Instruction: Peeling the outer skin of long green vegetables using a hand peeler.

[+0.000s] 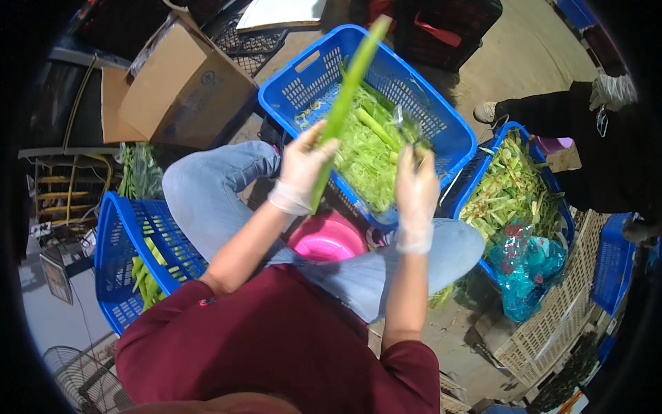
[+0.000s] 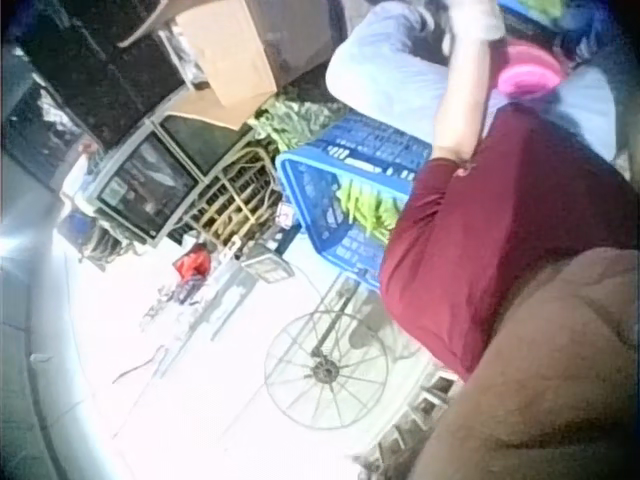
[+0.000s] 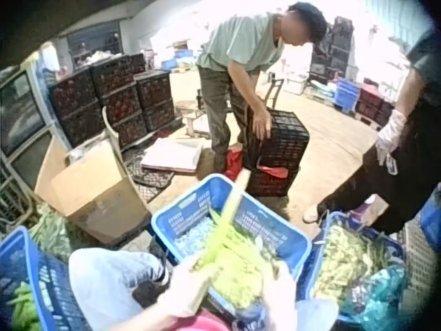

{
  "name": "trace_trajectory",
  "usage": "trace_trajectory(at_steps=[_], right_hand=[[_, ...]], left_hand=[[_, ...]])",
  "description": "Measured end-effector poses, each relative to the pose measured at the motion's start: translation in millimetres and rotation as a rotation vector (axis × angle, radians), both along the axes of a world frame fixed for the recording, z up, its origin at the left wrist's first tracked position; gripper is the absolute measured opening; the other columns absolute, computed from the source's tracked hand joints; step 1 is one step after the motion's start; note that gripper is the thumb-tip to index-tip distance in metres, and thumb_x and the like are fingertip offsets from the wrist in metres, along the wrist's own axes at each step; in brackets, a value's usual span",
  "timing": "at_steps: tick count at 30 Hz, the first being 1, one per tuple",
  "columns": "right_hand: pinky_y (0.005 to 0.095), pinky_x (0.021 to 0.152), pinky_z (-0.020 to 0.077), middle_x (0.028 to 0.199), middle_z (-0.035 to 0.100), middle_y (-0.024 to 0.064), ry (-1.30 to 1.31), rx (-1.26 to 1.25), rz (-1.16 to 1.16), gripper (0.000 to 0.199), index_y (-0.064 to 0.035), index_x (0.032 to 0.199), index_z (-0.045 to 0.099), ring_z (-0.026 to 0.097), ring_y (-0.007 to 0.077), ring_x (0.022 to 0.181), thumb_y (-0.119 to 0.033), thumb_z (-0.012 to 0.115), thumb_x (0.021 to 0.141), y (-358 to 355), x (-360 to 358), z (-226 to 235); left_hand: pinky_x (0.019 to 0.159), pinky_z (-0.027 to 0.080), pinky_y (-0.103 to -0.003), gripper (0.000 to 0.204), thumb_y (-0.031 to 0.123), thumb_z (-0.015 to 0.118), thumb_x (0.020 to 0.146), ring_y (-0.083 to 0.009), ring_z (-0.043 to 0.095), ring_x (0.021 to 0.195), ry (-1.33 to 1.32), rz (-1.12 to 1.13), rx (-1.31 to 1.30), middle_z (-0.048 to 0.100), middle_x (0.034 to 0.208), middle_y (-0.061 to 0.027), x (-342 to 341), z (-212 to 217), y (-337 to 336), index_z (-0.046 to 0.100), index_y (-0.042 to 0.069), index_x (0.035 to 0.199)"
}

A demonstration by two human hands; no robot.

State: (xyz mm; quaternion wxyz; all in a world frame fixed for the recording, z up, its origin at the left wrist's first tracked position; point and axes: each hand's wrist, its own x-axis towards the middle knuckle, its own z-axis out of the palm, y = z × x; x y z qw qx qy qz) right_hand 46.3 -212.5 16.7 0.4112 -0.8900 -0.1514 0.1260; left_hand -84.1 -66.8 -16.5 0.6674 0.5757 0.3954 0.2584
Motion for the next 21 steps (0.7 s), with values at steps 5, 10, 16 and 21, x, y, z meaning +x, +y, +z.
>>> trace_trajectory(at_steps=[5,10,16,21], right_hand=[[0.0463,0.093,0.0473,0.108,0.066,0.0293,-0.011,-0.319,0.016,0.06,0.0011,0.113,0.065,0.063,0.0426,0.107,-0.052,0.055,0.086,28,118,-53],[0.0451,0.099,0.047,0.118,0.061,0.0303,0.053,-0.593,0.233,0.044,0.0042,0.108,0.069,0.059,0.0415,0.116,-0.03,0.053,0.086,42,166,-246],[0.0429,0.076,0.052,0.094,0.067,0.0188,-0.024,-0.55,0.303,0.028,-0.006,0.107,0.066,0.065,0.0317,0.086,-0.025,0.05,0.094,-13,171,-455],[0.0431,0.093,0.0477,0.124,0.064,0.0182,0.208,-0.552,0.335,0.068,-0.005,0.14,0.048,0.062,0.033,0.107,-0.033,0.072,0.082,-22,163,-438]], left_hand=[[0.062,0.053,-0.028,0.033,0.036,0.059,0.097,-0.0143,0.062,0.069,-0.214,0.212,-0.102,0.064,0.081,-0.0073,-42,73,61,0.061,0.003,0.1],[0.066,0.052,-0.024,0.04,0.025,0.07,0.091,-0.0109,0.056,0.075,-0.49,0.435,0.019,0.056,0.088,-0.0044,-137,153,118,0.054,0.001,0.118],[0.069,0.051,-0.028,0.021,0.018,0.066,0.092,-0.015,0.056,0.071,-0.451,0.742,0.118,0.056,0.081,-0.0047,-311,181,131,0.055,0.004,0.102],[0.065,0.052,-0.039,0.021,0.028,0.056,0.092,-0.0241,0.06,0.065,-0.068,1.276,0.016,0.061,0.072,-0.0093,-451,137,75,0.057,0.009,0.085]])
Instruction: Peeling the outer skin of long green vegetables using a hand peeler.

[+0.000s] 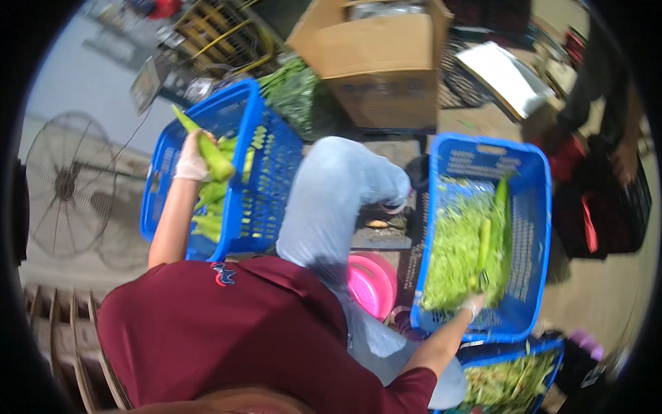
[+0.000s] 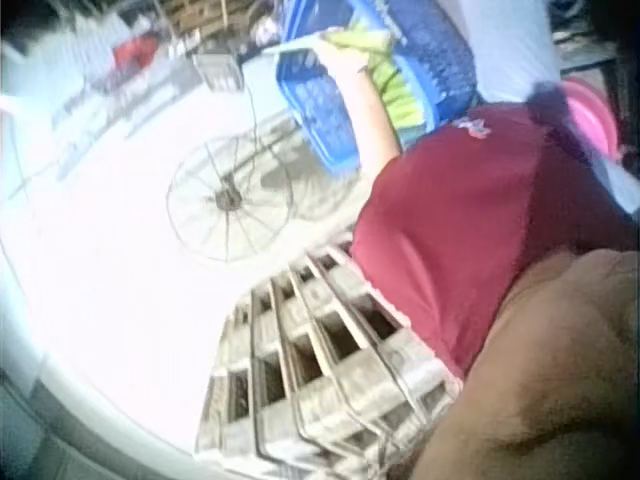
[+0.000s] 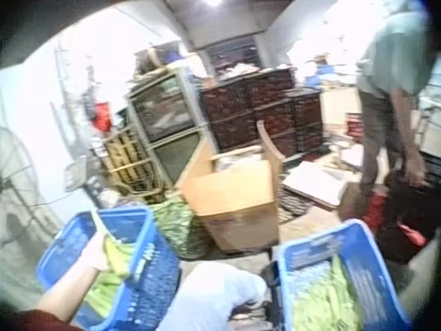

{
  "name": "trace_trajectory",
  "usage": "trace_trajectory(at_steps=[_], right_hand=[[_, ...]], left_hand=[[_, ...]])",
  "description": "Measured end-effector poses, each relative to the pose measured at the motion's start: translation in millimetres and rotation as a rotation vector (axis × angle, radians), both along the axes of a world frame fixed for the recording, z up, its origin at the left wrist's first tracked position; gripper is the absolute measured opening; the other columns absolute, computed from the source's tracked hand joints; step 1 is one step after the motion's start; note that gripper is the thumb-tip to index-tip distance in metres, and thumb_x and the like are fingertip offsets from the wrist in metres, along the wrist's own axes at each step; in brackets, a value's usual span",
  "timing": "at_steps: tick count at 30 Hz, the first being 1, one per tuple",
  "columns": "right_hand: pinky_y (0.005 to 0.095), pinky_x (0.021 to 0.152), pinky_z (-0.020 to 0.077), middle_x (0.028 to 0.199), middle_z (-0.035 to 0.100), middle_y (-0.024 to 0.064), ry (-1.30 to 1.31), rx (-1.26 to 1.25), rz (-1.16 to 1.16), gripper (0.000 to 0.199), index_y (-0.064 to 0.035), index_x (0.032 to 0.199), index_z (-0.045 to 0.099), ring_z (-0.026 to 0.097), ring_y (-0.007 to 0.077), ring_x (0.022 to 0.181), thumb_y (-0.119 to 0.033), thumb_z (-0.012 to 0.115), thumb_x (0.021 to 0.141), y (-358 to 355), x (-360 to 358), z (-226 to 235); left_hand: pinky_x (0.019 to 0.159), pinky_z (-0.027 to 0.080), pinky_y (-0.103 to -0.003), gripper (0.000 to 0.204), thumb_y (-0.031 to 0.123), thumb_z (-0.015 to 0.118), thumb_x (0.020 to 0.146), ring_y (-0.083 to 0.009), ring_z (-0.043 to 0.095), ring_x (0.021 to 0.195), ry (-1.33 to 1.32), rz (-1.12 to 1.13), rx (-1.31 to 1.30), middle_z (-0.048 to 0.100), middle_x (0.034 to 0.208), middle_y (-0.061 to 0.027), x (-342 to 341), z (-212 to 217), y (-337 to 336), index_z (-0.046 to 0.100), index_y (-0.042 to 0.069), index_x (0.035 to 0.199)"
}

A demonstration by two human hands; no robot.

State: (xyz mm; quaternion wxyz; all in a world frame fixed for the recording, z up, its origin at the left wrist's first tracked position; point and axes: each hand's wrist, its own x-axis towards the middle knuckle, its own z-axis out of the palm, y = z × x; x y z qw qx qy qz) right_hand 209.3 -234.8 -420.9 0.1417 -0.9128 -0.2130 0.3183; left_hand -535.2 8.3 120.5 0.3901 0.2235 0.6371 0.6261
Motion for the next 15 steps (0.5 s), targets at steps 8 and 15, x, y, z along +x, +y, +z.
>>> trace_trajectory(at_steps=[8,15], right_hand=[[0.04,0.101,0.0435,0.129,0.06,0.0233,-0.024,-0.185,-0.008,0.084,0.0059,0.136,0.049,0.058,0.0364,0.118,-0.041,0.08,0.074,8,10,-1],[0.0385,0.101,0.0424,0.13,0.058,0.0269,-0.064,0.066,0.039,0.083,0.0123,0.13,0.051,0.056,0.0353,0.119,-0.056,0.066,0.085,43,-13,76]], left_hand=[[0.098,0.039,-0.063,0.058,0.046,0.041,0.097,-0.0364,0.036,0.138,-0.164,0.265,-0.468,0.041,0.15,-0.0126,-66,-48,-51,0.039,0.015,0.146],[0.09,0.048,-0.047,0.042,0.037,0.061,0.089,-0.0204,0.054,0.096,0.249,0.205,-0.541,0.057,0.113,-0.0028,-116,-71,-55,0.058,0.011,0.122]])
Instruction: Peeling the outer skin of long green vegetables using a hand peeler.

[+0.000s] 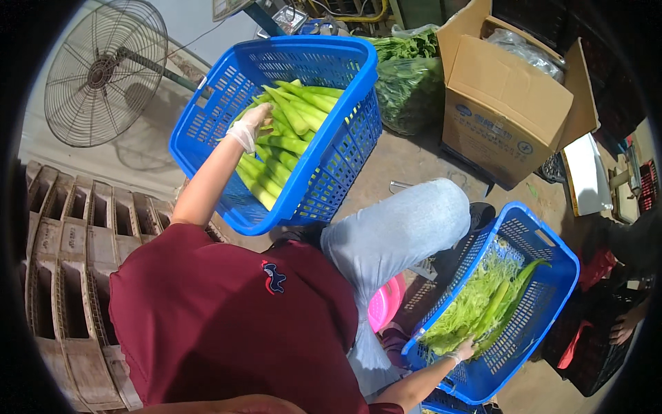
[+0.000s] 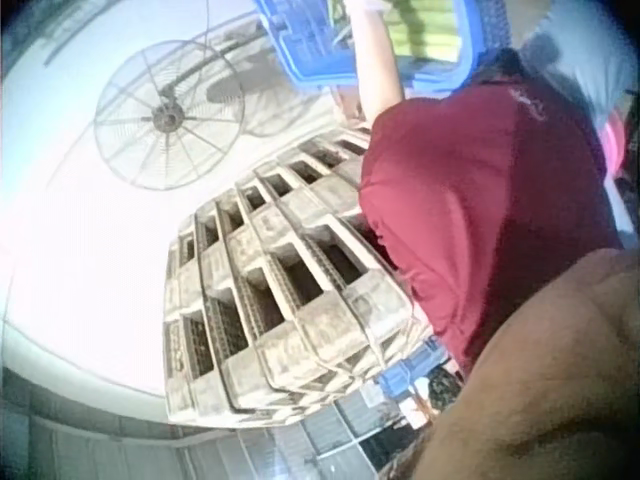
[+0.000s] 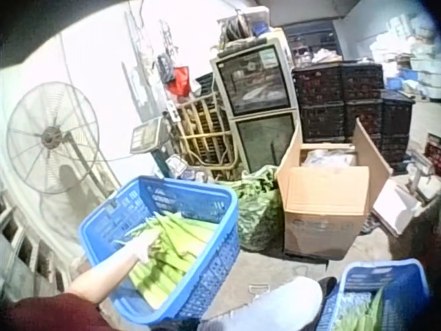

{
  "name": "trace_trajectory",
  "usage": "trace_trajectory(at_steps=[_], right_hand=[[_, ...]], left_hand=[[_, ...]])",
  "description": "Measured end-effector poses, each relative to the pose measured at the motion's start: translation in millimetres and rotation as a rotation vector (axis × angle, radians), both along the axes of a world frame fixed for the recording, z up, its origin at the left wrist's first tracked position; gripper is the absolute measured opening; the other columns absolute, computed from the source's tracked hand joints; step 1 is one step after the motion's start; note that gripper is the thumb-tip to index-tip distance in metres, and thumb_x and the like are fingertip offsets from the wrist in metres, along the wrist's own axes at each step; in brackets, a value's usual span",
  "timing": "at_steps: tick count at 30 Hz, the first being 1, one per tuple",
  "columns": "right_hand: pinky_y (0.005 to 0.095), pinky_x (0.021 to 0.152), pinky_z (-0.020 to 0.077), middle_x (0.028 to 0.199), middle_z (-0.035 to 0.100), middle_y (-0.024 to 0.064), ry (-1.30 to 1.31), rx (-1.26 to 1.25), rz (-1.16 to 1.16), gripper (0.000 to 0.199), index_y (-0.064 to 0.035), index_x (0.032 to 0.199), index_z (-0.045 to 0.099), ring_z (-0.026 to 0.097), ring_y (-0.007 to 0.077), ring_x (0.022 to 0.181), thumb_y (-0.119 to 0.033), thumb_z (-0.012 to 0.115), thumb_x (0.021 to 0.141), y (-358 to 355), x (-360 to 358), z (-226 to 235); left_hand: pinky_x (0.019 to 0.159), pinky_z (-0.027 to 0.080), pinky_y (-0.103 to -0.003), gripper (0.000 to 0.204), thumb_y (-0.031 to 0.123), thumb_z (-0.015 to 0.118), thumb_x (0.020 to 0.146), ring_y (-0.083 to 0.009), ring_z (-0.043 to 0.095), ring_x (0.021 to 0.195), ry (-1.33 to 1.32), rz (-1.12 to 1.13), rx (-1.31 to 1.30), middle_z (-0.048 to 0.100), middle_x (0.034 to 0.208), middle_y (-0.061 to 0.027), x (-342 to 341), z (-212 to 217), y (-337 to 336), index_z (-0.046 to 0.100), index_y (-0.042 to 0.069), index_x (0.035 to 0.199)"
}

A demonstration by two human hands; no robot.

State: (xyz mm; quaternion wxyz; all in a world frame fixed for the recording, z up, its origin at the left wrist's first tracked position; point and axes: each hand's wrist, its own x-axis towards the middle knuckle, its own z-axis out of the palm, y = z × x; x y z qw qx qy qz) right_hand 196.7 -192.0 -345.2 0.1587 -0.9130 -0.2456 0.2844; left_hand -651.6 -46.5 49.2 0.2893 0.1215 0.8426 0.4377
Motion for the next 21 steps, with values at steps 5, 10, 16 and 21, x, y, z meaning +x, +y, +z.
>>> trace_trajectory(at_steps=[5,10,16,21], right_hand=[[0.0409,0.084,0.0528,0.109,0.069,0.0217,-0.355,0.266,0.115,0.045,0.0027,0.113,0.066,0.066,0.0353,0.095,-0.037,0.063,0.093,24,14,38],[0.0404,0.091,0.0495,0.108,0.069,0.0212,-0.248,0.351,-0.087,0.048,-0.0016,0.113,0.067,0.065,0.0341,0.1,-0.039,0.072,0.084,31,3,69],[0.0418,0.08,0.0515,0.091,0.071,0.0213,-0.297,0.467,-0.173,0.032,-0.0037,0.098,0.066,0.069,0.0355,0.089,-0.031,0.07,0.083,41,-26,174],[0.042,0.078,0.0518,0.089,0.071,0.0207,-0.361,0.466,-0.064,0.03,-0.0037,0.098,0.066,0.069,0.0367,0.087,-0.03,0.071,0.083,22,-29,242]], left_hand=[[0.076,0.05,-0.037,0.045,0.047,0.06,0.088,-0.0198,0.061,0.09,0.446,-0.435,-0.269,0.067,0.109,-0.0068,7,17,52,0.067,0.011,0.114],[0.075,0.044,-0.024,0.044,0.044,0.057,0.095,-0.0121,0.064,0.094,0.34,-0.812,0.269,0.069,0.107,-0.0041,125,62,135,0.064,0.01,0.122],[0.093,0.045,-0.026,0.039,0.035,0.051,0.101,-0.014,0.061,0.109,0.125,-1.489,0.477,0.065,0.117,-0.0054,336,82,183,0.061,0.007,0.127],[0.091,0.05,-0.032,0.037,0.036,0.05,0.1,-0.0168,0.062,0.106,-0.192,-2.075,0.463,0.067,0.113,-0.0055,525,56,147,0.064,0.009,0.12]])
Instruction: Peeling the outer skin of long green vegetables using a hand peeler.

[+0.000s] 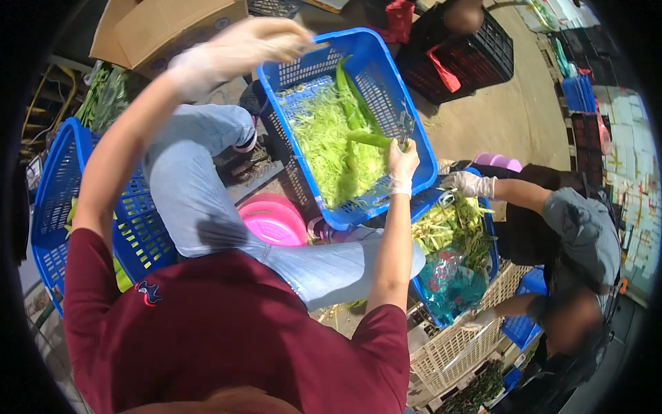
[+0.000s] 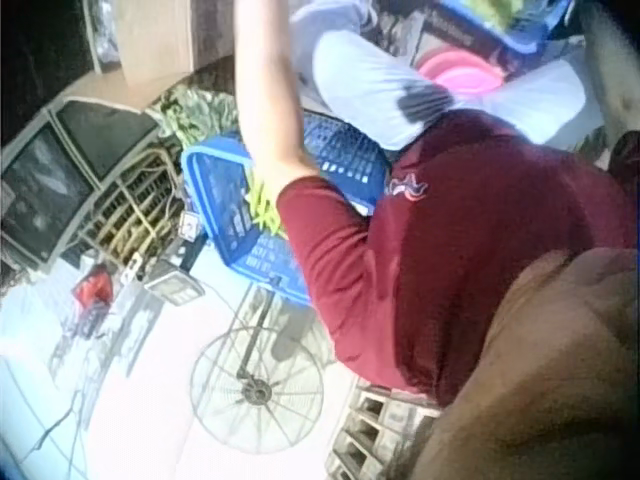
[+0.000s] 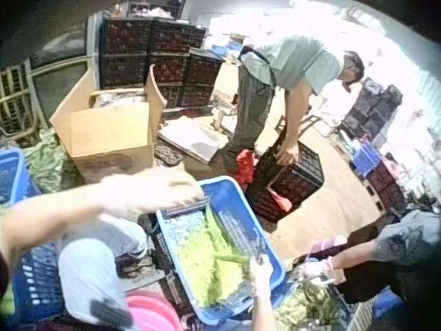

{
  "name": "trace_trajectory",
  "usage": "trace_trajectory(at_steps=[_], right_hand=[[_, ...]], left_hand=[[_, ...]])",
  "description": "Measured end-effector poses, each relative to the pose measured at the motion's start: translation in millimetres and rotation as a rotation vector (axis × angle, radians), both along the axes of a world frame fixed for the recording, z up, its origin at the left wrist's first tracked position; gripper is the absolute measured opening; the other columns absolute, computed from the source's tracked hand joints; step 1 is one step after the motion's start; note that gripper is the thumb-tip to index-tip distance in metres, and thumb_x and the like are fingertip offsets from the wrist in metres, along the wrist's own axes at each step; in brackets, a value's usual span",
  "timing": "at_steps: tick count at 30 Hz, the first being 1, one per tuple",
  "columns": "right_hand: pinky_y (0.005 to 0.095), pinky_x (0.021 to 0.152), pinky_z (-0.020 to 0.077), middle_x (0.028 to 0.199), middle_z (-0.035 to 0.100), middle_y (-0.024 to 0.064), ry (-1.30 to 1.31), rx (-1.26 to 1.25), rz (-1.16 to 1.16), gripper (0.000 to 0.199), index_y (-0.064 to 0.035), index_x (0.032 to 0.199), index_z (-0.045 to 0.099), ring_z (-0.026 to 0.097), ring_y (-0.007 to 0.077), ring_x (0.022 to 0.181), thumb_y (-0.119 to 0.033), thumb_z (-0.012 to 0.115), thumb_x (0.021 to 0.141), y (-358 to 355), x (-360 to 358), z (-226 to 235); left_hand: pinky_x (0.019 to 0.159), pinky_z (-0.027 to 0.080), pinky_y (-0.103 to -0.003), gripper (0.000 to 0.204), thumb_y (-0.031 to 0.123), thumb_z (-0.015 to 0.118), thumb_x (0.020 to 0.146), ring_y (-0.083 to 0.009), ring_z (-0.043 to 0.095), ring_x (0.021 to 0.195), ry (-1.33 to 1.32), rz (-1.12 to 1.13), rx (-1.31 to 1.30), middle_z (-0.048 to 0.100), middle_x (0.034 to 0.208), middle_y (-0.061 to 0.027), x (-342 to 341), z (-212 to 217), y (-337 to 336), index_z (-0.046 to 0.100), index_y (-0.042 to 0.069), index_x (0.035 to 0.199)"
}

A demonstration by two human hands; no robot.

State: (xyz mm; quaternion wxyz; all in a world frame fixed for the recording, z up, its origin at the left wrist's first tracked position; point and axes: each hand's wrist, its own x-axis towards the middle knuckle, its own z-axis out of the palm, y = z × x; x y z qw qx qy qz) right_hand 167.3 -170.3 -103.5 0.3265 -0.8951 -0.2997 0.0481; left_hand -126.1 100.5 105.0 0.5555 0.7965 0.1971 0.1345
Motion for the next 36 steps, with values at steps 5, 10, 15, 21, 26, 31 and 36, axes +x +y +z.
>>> trace_trajectory(at_steps=[5,10,15,21,26,31,36], right_hand=[[0.0378,0.073,0.0515,0.086,0.071,0.0182,0.053,-0.016,0.1,0.029,-0.0018,0.103,0.066,0.069,0.0276,0.079,-0.025,0.07,0.085,-16,-4,84],[0.0206,0.055,0.0366,0.07,0.054,-0.0069,0.369,0.161,0.219,0.016,-0.0056,0.094,0.065,0.045,0.0021,0.063,-0.022,0.065,0.093,-36,-20,184],[0.0184,0.047,0.0266,0.068,0.053,-0.0075,0.518,0.373,0.091,0.017,-0.0075,0.097,0.068,0.04,-0.0001,0.054,-0.024,0.066,0.095,-21,-17,209],[0.0187,0.059,0.0403,0.086,0.064,0.0001,0.517,0.651,-0.068,0.025,-0.0057,0.108,0.062,0.049,0.0037,0.066,-0.022,0.07,0.091,-2,-35,132],[0.0404,0.086,0.049,0.101,0.064,0.0167,0.409,0.319,0.153,0.071,-0.0014,0.111,0.058,0.062,0.0298,0.096,-0.04,0.09,0.061,10,-103,70],[0.0466,0.073,0.0518,0.098,0.065,0.0189,0.268,0.371,0.108,0.042,-0.0084,0.106,0.058,0.064,0.0407,0.088,-0.026,0.078,0.074,22,-111,47],[0.0454,0.07,0.0507,0.08,0.065,0.0211,0.383,0.332,0.029,0.032,-0.0034,0.1,0.063,0.065,0.0415,0.079,-0.024,0.075,0.079,18,-97,43]], left_hand=[[0.095,0.049,-0.038,0.042,0.035,0.062,0.09,-0.0274,0.063,0.108,0.271,-0.29,0.228,0.066,0.118,-0.0129,109,-70,-57,0.064,0.006,0.121],[0.109,0.039,-0.038,0.062,0.038,0.068,0.09,-0.0274,0.05,0.128,-0.093,-0.389,0.119,0.053,0.137,-0.016,137,-149,-111,0.05,0.005,0.138],[0.087,0.05,-0.034,0.059,0.054,0.059,0.093,-0.017,0.061,0.097,0.06,-0.581,-0.701,0.066,0.106,-0.0064,130,-174,-144,0.052,0.011,0.134],[0.068,0.05,-0.028,0.05,0.054,0.059,0.093,-0.0103,0.056,0.071,0.066,-0.232,-0.889,0.056,0.083,-0.0003,123,-171,-150,0.057,0.009,0.115],[0.072,0.056,-0.036,0.031,0.039,0.056,0.099,-0.0174,0.064,0.082,-0.004,0.032,-1.165,0.063,0.096,-0.0039,129,-166,-116,0.058,0.011,0.112],[0.08,0.055,-0.037,0.051,0.056,0.051,0.096,-0.02,0.062,0.087,-0.114,0.195,-1.181,0.062,0.095,-0.0053,132,-189,-90,0.056,0.009,0.114],[0.081,0.054,-0.044,0.053,0.056,0.052,0.095,-0.0255,0.06,0.089,-0.133,0.209,-1.292,0.059,0.096,-0.0103,136,-203,-77,0.051,0.007,0.115]])
